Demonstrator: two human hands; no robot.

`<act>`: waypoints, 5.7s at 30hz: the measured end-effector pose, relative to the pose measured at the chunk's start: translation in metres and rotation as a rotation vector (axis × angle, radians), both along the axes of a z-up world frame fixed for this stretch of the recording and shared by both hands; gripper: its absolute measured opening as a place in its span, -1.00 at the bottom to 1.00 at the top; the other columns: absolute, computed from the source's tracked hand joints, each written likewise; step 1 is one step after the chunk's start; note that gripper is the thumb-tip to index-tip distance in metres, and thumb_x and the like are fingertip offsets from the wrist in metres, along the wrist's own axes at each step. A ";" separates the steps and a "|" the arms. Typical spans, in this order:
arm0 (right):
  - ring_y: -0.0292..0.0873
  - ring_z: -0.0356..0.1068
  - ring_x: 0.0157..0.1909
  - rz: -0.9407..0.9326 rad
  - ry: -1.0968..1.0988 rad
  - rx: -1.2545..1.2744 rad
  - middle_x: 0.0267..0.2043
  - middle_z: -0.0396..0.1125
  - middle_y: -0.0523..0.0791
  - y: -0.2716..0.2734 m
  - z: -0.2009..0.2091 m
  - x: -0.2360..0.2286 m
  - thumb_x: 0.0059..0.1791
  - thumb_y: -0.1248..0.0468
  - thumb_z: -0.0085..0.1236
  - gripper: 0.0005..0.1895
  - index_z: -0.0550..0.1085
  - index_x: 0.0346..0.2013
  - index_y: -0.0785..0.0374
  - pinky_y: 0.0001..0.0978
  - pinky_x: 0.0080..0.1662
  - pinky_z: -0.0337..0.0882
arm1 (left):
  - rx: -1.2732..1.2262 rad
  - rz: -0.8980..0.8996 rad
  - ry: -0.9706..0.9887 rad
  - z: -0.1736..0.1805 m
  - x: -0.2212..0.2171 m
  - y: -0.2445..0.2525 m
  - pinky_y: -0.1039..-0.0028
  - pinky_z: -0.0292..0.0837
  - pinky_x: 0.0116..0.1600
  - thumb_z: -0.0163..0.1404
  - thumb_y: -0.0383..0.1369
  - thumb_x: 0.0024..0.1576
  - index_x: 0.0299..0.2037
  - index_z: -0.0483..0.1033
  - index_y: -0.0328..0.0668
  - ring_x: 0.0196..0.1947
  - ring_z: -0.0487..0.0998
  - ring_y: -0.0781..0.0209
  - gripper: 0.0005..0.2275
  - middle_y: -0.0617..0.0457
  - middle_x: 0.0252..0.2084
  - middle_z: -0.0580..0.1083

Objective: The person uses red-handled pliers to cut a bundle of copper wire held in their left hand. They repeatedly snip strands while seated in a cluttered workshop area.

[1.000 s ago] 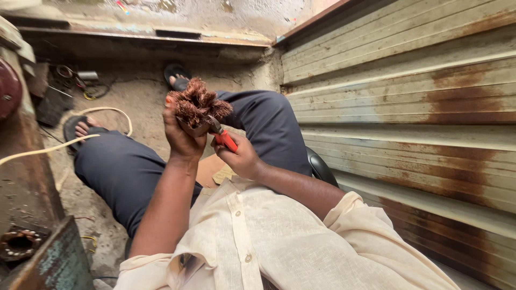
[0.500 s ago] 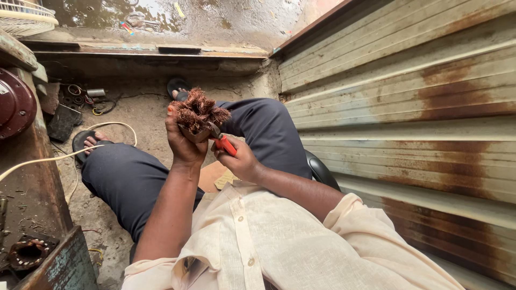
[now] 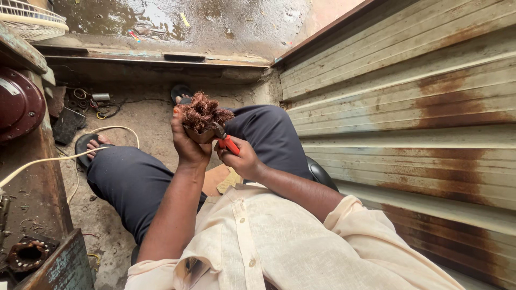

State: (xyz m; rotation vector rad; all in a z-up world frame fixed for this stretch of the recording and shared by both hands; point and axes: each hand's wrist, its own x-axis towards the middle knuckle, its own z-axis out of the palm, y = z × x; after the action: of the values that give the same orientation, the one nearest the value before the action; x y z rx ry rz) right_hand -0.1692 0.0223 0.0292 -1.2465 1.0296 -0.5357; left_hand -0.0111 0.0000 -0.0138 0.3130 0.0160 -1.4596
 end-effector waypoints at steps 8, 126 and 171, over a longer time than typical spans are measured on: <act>-0.34 0.30 -0.34 0.021 -0.035 0.046 -0.33 0.32 -0.15 -0.009 -0.008 -0.006 0.00 0.45 -0.07 -0.83 0.40 -0.12 0.37 -0.47 -0.24 0.35 | 0.013 0.036 0.021 -0.011 -0.003 -0.003 0.21 0.58 0.15 -0.15 0.01 0.32 0.22 0.35 -0.07 0.08 0.57 0.10 -0.58 0.02 0.12 0.47; -0.43 0.28 -0.44 -0.196 0.250 -0.097 -0.48 0.34 -0.24 -0.066 -0.018 -0.027 0.04 0.34 0.23 -0.88 0.46 -0.27 0.33 -0.49 -0.36 0.33 | 0.012 -0.144 0.117 -0.027 -0.044 -0.100 0.26 0.57 0.13 -0.14 -0.01 0.36 0.05 0.46 -0.15 -0.02 0.60 0.13 -0.63 0.00 -0.01 0.54; -0.41 0.23 -0.01 -0.030 0.300 -0.010 -0.02 0.34 -0.22 -0.075 0.066 -0.035 0.20 0.13 -0.05 -0.51 0.35 0.35 0.35 -0.53 0.06 0.32 | -0.052 -0.166 0.047 -0.018 -0.047 -0.107 0.19 0.55 0.25 -0.09 0.10 0.28 0.18 0.47 -0.24 0.08 0.61 0.06 -0.46 -0.06 0.08 0.56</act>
State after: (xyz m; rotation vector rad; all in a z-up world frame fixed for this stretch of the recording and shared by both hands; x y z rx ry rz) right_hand -0.2040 -0.0522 0.0957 -1.3490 1.2989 -0.3831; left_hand -0.0577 -0.1067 -0.0319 0.2425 -0.0102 -1.6295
